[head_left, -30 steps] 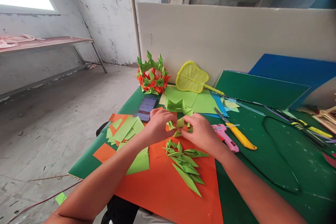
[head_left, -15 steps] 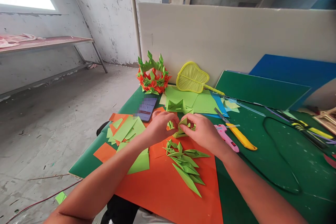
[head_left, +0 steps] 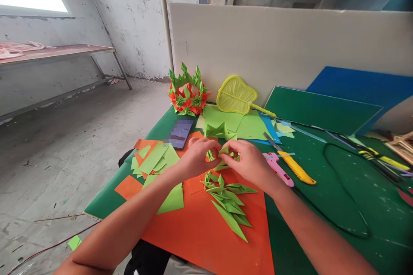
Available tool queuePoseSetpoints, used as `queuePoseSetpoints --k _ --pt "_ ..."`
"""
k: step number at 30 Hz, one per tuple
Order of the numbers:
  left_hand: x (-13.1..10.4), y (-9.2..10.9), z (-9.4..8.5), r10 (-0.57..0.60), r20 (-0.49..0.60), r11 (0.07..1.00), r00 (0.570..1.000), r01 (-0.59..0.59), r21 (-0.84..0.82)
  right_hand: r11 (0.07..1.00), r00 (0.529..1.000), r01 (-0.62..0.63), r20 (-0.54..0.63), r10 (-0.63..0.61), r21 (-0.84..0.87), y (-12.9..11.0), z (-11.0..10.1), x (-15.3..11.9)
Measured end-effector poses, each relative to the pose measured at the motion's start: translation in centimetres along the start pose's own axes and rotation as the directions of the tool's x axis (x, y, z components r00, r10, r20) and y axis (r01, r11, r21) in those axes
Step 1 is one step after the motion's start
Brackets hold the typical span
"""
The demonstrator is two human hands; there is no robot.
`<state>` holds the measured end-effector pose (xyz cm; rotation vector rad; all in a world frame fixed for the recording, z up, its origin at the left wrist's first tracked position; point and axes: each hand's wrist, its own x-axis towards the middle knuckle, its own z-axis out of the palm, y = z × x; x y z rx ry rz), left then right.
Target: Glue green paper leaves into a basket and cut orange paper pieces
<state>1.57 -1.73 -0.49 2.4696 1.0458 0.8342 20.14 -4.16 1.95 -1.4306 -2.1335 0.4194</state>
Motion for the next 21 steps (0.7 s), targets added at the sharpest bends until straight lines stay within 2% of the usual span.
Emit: queuePoseSetpoints --k 8,15,21 --pt "0.0 -0.1 -0.2 0.02 0.021 1.0 1.0 -0.021 0.007 1.0 1.0 0.014 -0.006 -0.014 -0.002 0.1 -0.1 0.1" --pt "-0.1 -0.8 0.3 0.018 0.002 1.0 1.0 -0.018 -0.003 0.999 1.0 0.026 -0.004 -0.026 0.017 0.0 -0.1 0.0" --pt "0.2 -0.9 -0.3 0.033 -0.022 0.999 0.999 -0.033 -0.002 0.999 0.999 0.037 -0.002 -0.036 0.035 0.5 -2.0 0.0"
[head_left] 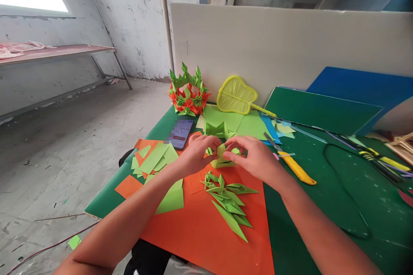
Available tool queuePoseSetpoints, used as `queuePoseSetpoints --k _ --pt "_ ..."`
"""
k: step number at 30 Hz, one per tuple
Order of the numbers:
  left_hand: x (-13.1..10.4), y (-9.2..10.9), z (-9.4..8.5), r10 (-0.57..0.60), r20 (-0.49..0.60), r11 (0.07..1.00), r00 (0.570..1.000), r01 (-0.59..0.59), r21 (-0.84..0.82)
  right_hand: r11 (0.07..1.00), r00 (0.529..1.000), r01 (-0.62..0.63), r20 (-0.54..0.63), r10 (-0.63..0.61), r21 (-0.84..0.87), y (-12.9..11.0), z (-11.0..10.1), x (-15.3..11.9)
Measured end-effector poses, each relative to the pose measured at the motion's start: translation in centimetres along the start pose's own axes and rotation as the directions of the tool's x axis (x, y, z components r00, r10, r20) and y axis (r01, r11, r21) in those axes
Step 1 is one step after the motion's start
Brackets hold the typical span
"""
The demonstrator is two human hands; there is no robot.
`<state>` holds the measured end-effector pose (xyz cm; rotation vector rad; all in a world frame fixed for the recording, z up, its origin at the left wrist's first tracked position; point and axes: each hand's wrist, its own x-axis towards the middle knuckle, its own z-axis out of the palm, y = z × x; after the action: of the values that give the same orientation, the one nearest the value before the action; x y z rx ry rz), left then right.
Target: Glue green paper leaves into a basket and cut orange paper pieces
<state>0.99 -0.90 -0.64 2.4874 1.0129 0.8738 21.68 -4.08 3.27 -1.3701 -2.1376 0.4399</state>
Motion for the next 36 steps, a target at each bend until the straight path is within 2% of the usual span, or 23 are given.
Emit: queuePoseSetpoints --k 3,7,9,14,19,23,28,36 --pt "0.2 0.1 -0.5 0.016 -0.016 1.0 1.0 -0.016 0.018 0.997 0.997 -0.038 -0.072 0.033 -0.061 1.0 -1.7 -0.1" --pt "0.3 -0.1 -0.7 0.113 -0.027 0.992 0.993 -0.111 0.064 0.953 0.966 -0.207 -0.198 0.164 -0.221 3.6 -3.7 -0.9" --pt "0.4 -0.2 -0.7 0.151 -0.055 0.986 0.987 -0.147 0.076 0.922 0.951 -0.281 -0.207 0.231 -0.265 5.2 -4.2 -1.6" --pt "0.6 -0.8 -0.4 0.127 -0.12 0.989 0.985 -0.116 0.094 0.881 0.92 -0.39 -0.156 0.359 -0.268 8.5 -4.2 -3.8" --pt "0.6 -2.4 0.2 0.024 -0.072 0.992 0.997 -0.015 0.125 0.824 0.887 -0.46 -0.128 0.443 -0.332 10.6 -4.2 -5.5" --pt "0.4 -3.0 0.4 0.003 -0.019 0.995 1.0 -0.001 0.102 0.787 0.843 -0.516 -0.036 0.537 -0.339 11.4 -4.4 -6.4" --pt "0.4 -2.6 0.3 0.003 0.037 0.996 0.999 -0.006 0.09 0.774 0.796 -0.561 0.066 0.602 -0.294 12.1 -3.9 -7.3" --pt "0.7 -3.3 1.2 -0.042 0.027 0.995 0.999 0.04 0.088 0.785 0.781 -0.588 0.112 0.614 -0.196 13.3 -3.0 -7.5"
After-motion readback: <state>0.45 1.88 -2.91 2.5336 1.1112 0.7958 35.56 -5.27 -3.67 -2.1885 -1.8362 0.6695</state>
